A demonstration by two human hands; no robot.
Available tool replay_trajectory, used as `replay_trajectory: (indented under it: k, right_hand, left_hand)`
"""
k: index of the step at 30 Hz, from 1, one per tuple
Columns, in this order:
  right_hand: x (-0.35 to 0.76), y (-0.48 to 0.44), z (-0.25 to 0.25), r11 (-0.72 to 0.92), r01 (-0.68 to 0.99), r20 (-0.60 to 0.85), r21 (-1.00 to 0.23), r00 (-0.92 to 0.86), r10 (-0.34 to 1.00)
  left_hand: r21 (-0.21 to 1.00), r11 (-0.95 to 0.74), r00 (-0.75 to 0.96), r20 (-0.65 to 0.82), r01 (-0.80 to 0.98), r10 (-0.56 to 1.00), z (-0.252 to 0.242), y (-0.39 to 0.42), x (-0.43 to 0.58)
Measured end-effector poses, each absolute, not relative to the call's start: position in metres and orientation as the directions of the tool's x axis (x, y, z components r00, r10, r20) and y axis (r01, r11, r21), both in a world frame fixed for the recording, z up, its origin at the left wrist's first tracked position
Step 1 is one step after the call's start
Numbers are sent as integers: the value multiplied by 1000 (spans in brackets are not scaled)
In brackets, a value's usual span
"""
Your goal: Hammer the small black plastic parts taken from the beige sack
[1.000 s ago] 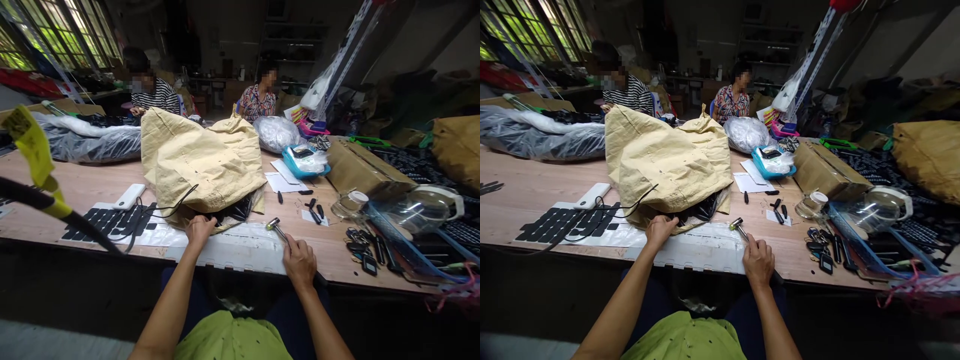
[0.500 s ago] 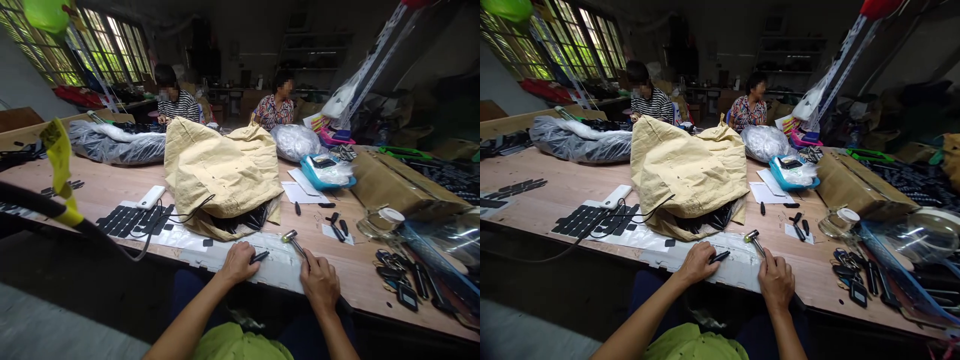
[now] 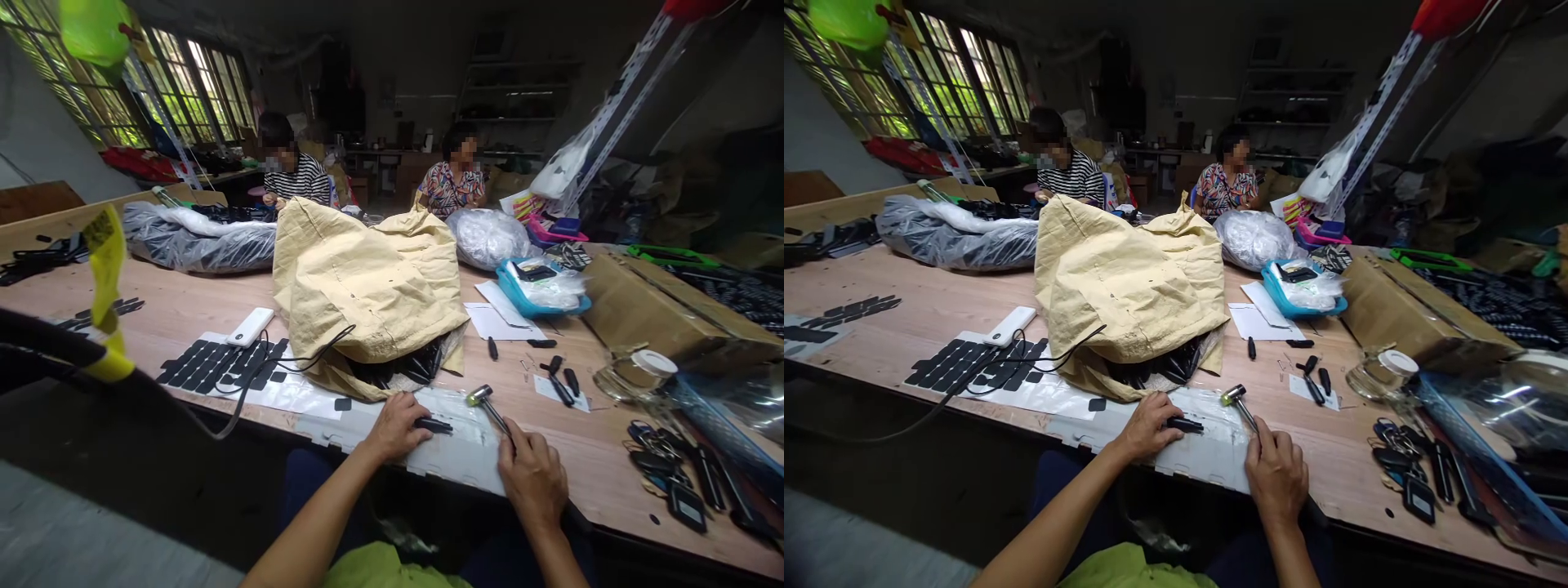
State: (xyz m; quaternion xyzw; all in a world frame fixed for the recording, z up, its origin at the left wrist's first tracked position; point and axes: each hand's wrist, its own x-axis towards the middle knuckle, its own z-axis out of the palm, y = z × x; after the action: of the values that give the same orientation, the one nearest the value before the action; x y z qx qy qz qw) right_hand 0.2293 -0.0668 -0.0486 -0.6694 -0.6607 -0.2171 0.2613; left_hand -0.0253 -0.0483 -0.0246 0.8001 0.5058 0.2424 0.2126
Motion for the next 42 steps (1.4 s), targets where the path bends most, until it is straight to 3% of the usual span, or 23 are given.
replay_trajectory:
  k: [30, 42]
  right_hand:
    - [235, -79, -46, -10, 993, 586, -122, 80, 806]
    - [226, -93, -45, -72, 997, 520, -40, 82, 850]
  left_hand:
    - [610, -359, 389, 89, 706, 917, -10, -64, -20]
    - [617, -331, 393, 38, 714, 919, -9, -78, -27]
